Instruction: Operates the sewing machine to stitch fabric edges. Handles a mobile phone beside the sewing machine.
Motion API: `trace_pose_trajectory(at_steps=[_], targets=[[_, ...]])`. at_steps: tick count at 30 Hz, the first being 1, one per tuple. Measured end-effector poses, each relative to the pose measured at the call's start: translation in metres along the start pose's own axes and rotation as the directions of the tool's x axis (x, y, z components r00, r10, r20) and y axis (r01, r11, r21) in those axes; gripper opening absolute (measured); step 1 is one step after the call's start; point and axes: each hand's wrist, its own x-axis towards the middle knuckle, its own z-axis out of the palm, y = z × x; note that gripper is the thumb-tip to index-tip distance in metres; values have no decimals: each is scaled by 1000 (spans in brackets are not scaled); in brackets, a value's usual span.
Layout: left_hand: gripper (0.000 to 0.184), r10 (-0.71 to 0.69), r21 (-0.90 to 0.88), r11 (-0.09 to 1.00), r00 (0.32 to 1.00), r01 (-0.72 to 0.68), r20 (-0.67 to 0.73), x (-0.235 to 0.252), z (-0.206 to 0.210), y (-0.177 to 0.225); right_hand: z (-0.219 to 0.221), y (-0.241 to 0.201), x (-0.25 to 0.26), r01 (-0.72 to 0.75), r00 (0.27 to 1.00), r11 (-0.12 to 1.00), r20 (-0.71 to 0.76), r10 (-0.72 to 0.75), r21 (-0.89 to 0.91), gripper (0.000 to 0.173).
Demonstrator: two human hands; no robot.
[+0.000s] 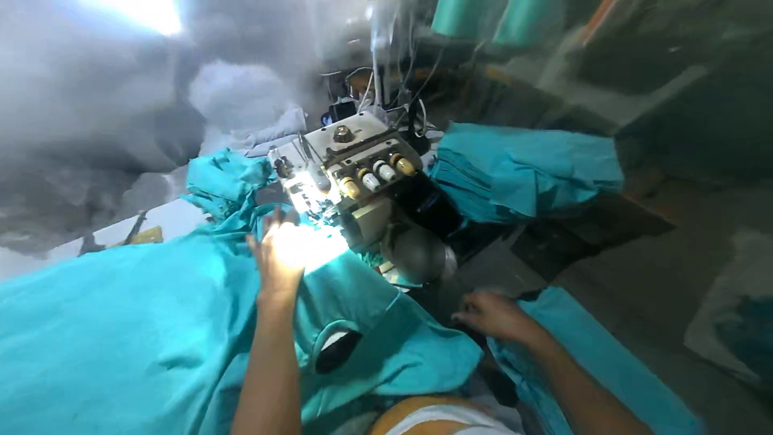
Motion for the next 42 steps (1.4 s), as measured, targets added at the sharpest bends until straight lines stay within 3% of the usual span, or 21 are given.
trace_pose_trajectory(at_steps=[2,4,6,9,11,12,15,19,23,24,27,28,30,31,32,35,38,39,40,42], targets=[[36,79,-56,994,970,-94,-231,-18,7,-10,-18,0,-7,42,932,991,-362,6,124,32],[31,134,-112,979,950,-171,-282,-39,11,-16,-29,7,-5,149,713,971,-701,25,186,31],[42,121,-138,979,973,-149,-195,-60,8,-18,-40,16,2,246,453,957,-891,30,157,29],[56,64,-168,980,972,-103,-225,-87,-15,-22,-52,34,11,259,16,962,-996,-90,-83,21],[58,27,-180,980,951,-86,-309,-100,-33,-34,-54,41,13,175,-136,962,-973,-189,-211,19],[57,-7,-182,982,942,-58,-335,-107,-41,-39,-53,43,14,104,-147,956,-955,-256,-273,23],[50,-88,-209,978,925,10,-371,-115,-59,-39,-56,44,30,-46,-8,916,-917,-399,-398,34],[50,-30,-251,965,916,-78,-400,-114,-66,-18,-90,53,51,-9,152,882,-872,-465,-472,40],[38,57,-472,829,885,-299,-461,-117,-64,2,-125,15,22,154,65,922,-928,-368,-355,32],[31,84,-528,774,883,-350,-462,-119,-64,13,-126,-4,4,182,78,908,-915,-395,-377,31],[36,293,-597,653,883,-466,-367,-127,-58,52,-96,-65,-53,344,301,749,-689,-660,-567,30],[46,385,-611,627,874,-483,-296,-131,-54,65,-76,-81,-64,450,285,643,-582,-761,-620,26],[57,525,-649,589,838,-483,-147,-140,-50,87,-41,-106,-76,698,120,407,-464,-878,-590,21],[52,558,-663,575,822,-479,-109,-143,-51,92,-31,-115,-79,788,43,313,-460,-887,-530,19],[41,569,-647,588,817,-485,-96,-145,-55,94,-26,-121,-82,839,15,268,-471,-882,-474,16],[25,495,-530,711,864,-462,-90,-145,-80,84,-23,-127,-79,940,138,264,-466,-874,-216,20],[20,505,-517,723,861,-459,-57,-132,-98,60,-9,-129,-43,966,222,131,-448,-866,224,24],[19,504,-527,725,863,-442,-31,-124,-99,50,-4,-131,-28,911,298,114,-441,-847,396,23],[19,472,-523,748,881,-409,-14,-113,-96,39,0,-135,-15,830,419,143,-434,-797,539,20],[25,268,-368,899,963,-236,37,-90,-82,20,11,-145,14,675,693,323,-418,-588,664,7]])
